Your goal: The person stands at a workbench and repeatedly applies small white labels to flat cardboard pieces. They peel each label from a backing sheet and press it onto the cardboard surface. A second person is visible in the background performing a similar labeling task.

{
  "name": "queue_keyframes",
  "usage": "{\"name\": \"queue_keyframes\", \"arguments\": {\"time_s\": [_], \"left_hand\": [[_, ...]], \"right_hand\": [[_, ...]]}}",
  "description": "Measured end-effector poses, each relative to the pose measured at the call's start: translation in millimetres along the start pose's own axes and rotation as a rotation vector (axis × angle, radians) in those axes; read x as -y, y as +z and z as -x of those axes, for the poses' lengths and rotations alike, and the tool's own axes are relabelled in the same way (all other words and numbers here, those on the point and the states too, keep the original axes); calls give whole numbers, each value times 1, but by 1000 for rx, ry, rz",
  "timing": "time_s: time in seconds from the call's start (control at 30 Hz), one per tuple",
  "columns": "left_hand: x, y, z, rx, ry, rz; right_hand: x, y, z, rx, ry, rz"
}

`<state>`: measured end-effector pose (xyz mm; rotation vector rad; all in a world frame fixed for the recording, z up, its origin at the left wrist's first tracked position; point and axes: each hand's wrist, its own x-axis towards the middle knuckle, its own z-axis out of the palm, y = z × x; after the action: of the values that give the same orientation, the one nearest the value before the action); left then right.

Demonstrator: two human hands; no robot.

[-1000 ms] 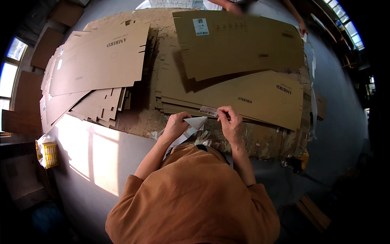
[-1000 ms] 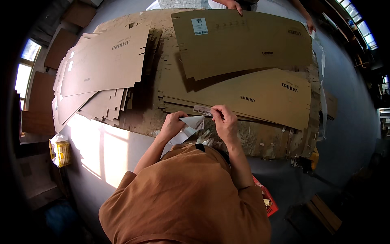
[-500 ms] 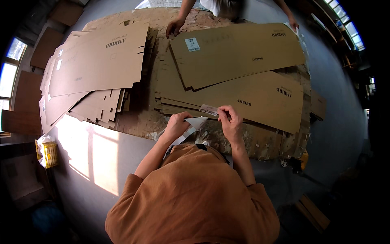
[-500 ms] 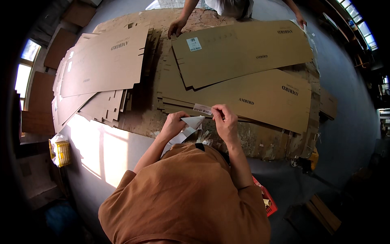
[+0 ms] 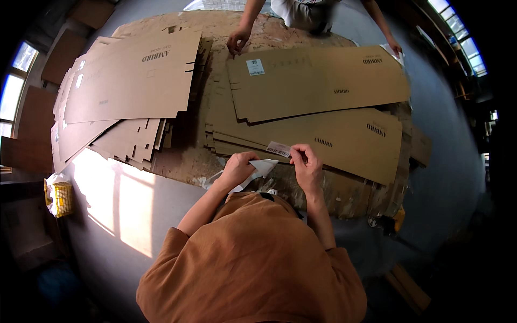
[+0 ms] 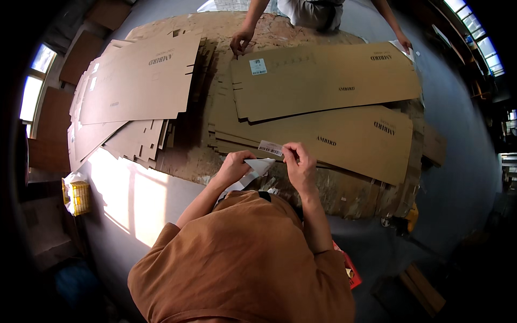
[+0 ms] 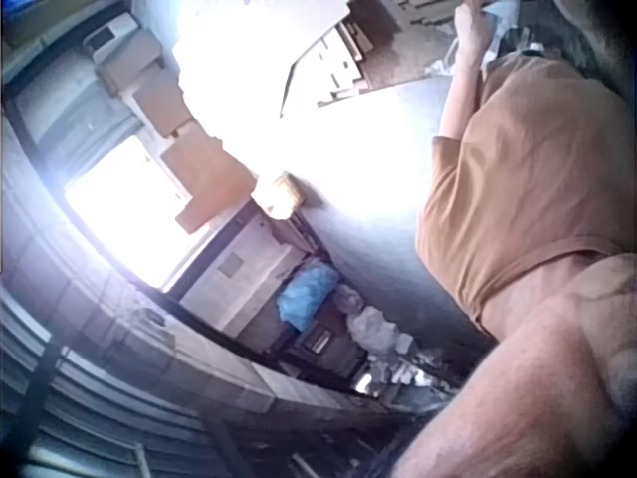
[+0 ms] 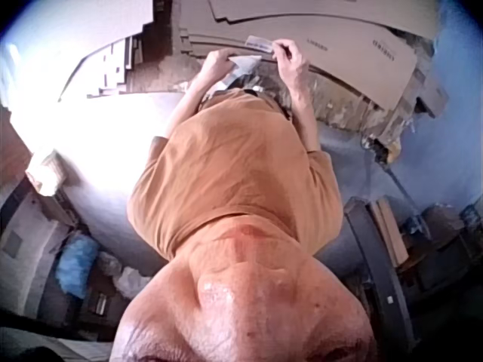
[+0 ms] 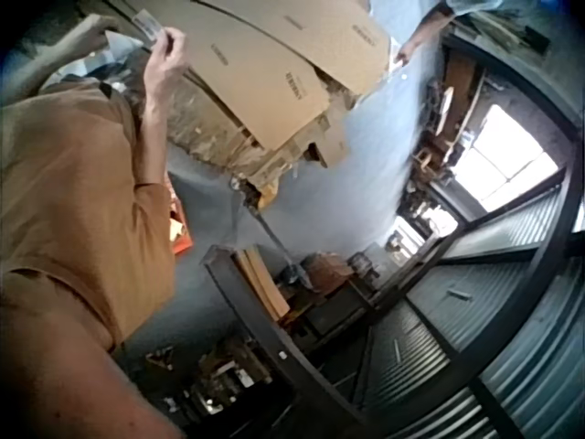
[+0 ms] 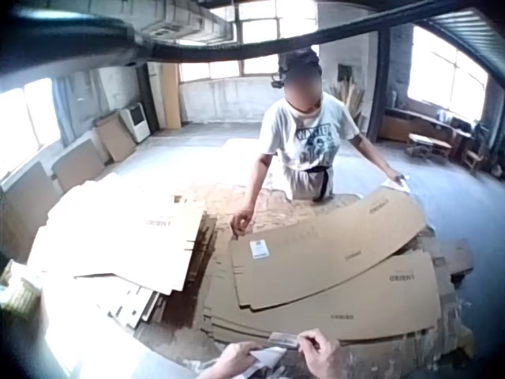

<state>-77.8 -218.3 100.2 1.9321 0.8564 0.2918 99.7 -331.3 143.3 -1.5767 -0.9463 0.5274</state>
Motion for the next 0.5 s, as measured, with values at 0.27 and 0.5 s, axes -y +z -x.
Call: {"name": "queue_keyframes", "arguments": {"time_s": [0.27, 0.5], "left_hand": [[4, 2, -4, 16, 4, -3], [12, 11, -5, 29, 40, -73]], "right_hand": [[-1, 2, -4, 20, 25, -15], [-6, 4, -2, 15, 34, -14]]}}
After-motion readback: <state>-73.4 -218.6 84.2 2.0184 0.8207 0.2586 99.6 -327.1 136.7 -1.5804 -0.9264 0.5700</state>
